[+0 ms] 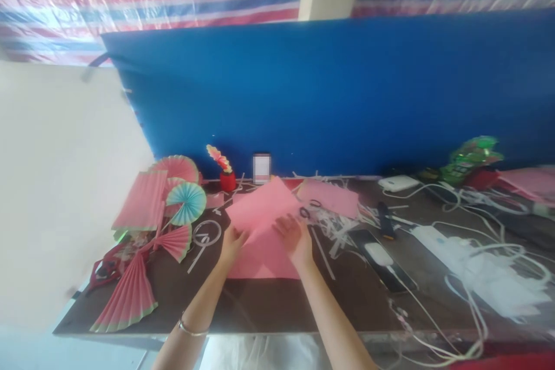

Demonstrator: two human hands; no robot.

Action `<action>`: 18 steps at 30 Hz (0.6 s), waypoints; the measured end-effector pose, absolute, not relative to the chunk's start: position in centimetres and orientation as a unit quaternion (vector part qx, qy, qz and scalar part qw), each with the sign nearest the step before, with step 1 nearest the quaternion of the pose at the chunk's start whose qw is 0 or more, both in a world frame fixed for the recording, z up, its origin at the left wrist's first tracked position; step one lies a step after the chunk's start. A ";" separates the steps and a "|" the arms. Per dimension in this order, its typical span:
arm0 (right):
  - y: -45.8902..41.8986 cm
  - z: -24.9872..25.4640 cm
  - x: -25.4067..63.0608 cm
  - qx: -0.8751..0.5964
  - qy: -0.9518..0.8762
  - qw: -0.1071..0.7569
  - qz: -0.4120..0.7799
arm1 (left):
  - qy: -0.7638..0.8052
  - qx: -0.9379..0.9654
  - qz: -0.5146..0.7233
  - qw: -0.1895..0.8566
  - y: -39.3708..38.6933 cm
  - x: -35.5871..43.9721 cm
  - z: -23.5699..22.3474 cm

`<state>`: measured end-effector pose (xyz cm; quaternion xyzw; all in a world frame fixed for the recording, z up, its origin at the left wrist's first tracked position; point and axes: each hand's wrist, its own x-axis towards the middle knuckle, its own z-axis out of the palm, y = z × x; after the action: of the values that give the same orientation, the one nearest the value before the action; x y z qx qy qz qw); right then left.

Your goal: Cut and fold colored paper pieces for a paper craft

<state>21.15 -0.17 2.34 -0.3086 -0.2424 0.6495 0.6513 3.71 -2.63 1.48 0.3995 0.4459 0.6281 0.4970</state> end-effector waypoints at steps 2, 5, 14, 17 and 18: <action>-0.1 2.7 22.7 -0.333 -0.242 0.646 0.643 | 0.455 0.418 0.640 0.457 -2.6 3.4 1.6; -0.3 3.1 25.0 -0.393 -0.268 0.624 0.620 | 0.472 0.435 0.644 0.416 -2.5 3.2 1.9; -2.6 4.2 27.8 -0.470 -0.397 0.547 0.568 | 0.505 0.347 0.636 0.469 -1.6 2.8 0.0; -1.4 4.5 30.2 -0.498 -0.429 0.489 0.574 | 0.551 0.361 0.617 0.430 -1.1 1.8 -0.6; -0.5 4.7 31.8 -0.523 -0.424 0.498 0.547 | 0.562 0.387 0.607 0.407 -1.0 1.5 -0.6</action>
<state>31.80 -0.50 4.69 -0.5227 -0.4239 0.5468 0.4981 1.48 -0.97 -0.57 0.3871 0.5622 0.6071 0.4069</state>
